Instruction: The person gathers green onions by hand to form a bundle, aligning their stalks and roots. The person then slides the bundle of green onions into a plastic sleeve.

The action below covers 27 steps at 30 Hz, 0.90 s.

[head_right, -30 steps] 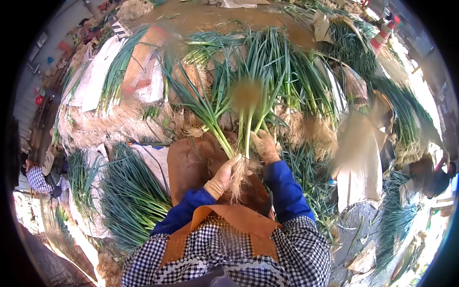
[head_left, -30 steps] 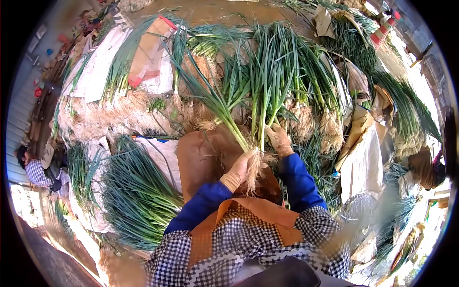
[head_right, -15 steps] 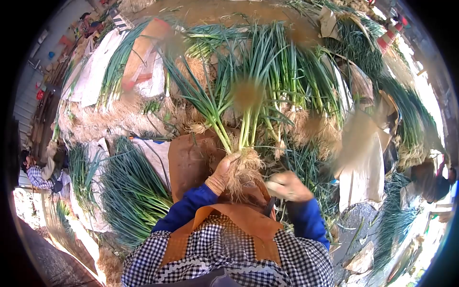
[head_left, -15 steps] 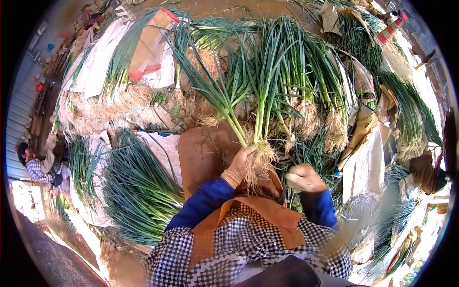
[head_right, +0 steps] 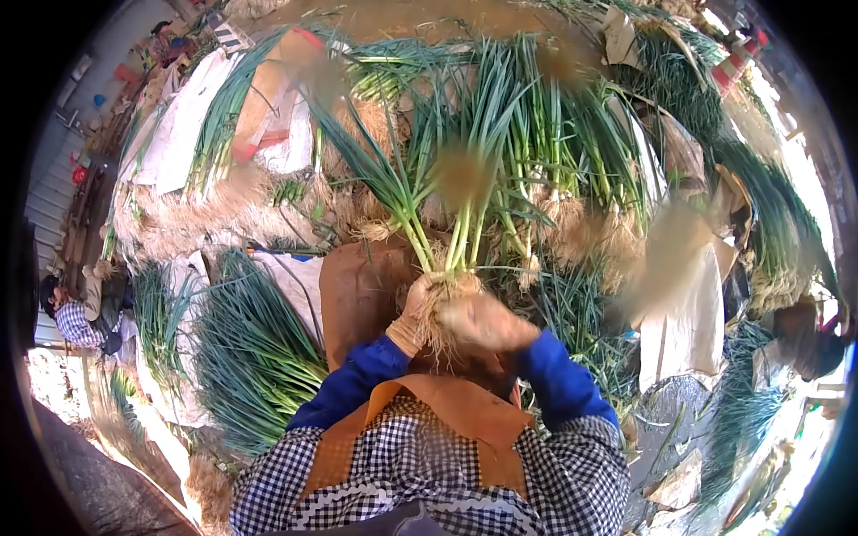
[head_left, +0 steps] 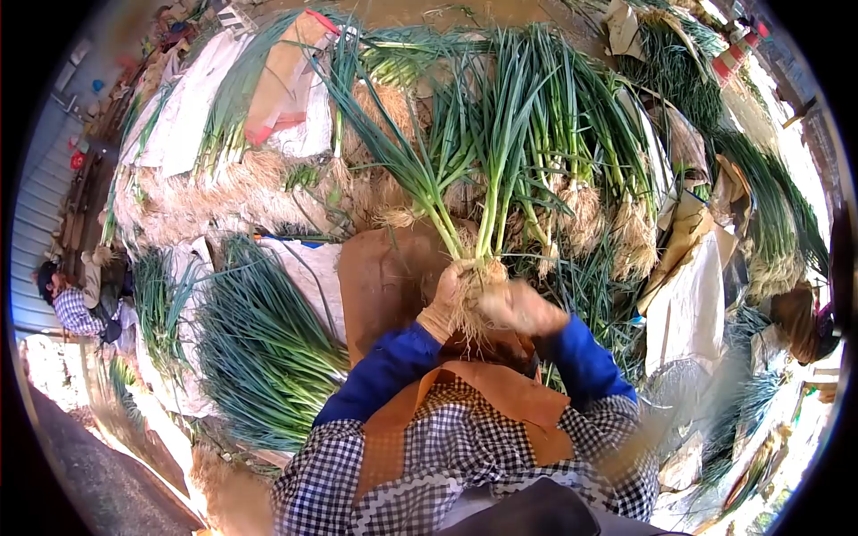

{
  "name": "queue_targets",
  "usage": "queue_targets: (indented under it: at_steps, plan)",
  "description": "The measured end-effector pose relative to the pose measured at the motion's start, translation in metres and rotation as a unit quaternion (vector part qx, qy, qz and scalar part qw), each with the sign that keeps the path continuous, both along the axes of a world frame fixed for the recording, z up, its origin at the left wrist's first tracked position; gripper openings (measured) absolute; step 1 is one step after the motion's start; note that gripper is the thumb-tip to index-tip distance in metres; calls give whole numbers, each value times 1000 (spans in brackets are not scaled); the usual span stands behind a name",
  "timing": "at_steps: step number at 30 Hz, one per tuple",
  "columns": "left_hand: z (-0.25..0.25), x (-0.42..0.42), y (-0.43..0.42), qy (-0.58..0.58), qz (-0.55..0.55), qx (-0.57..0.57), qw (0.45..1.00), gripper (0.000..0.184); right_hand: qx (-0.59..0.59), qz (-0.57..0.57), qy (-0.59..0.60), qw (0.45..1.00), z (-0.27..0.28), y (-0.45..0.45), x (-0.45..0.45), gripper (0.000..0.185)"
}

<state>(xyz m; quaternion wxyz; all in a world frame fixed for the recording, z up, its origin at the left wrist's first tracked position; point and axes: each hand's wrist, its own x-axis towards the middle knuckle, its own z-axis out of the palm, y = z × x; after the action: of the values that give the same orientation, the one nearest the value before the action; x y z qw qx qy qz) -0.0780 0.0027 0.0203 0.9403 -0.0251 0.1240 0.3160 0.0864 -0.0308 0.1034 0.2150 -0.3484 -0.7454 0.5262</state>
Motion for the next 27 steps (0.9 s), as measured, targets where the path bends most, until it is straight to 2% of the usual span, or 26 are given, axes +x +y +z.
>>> queue_targets:
  at_steps: [1,2,3,5,6,7,8,9,11,13,14,15,17,18,19,21,23,24,25,27]
  plan:
    - [-12,-2,4,-101,-24,4,995,37,-37,27,74,996,20,-22,-1,34]
    - [-7,-3,4,-44,-6,3,999,39,-60,146,150,976,13,-31,9,34]
    - [-3,-3,4,15,9,2,1000,41,-128,211,22,969,12,-34,30,32]
    - [-26,0,5,42,30,20,998,42,-127,26,-106,986,5,-31,46,26]
    - [-25,1,3,11,26,19,999,42,91,-64,-315,943,-4,-23,40,31]
    - [-24,2,1,-20,21,18,999,42,-46,-197,-240,949,-5,-13,41,41]
    - [-12,3,-1,29,17,28,999,41,-108,-281,-75,951,-21,0,37,49]
    - [-7,3,-4,79,17,37,996,40,-183,-284,-37,941,-3,16,29,57]
    - [-24,-1,-8,99,34,35,994,35,-48,-281,3,958,-44,32,13,50]
    - [-31,-8,-7,-43,-26,40,998,33,-174,-141,75,972,-54,46,3,38]
    - [-26,-11,-8,-13,-24,30,999,34,-186,-162,110,963,-54,46,-6,27]
    - [-22,-12,-8,-13,-20,29,999,34,-118,-176,-24,977,-51,43,-4,23]
    - [-13,-11,-8,-34,-8,-40,999,36,-3,-208,-35,978,-48,25,-11,21]
    - [-1,-8,-9,40,-1,-40,998,34,53,-213,-22,975,-33,13,-11,22]
    - [-4,-9,-5,40,-1,-43,998,34,-84,-154,28,984,10,-6,2,25]
    - [-16,-9,0,65,1,-62,996,32,-132,4,175,976,11,-40,29,28]
    - [-20,-5,2,33,-26,-18,999,30,-332,126,18,935,25,-47,58,26]
    - [-21,1,-3,62,17,20,998,28,-121,126,-174,969,17,-45,58,29]
    - [-20,7,-9,89,60,57,993,26,-64,37,-226,971,8,-35,58,33]
    - [-19,13,-12,109,79,49,990,24,14,-154,-321,934,-7,-17,55,42]
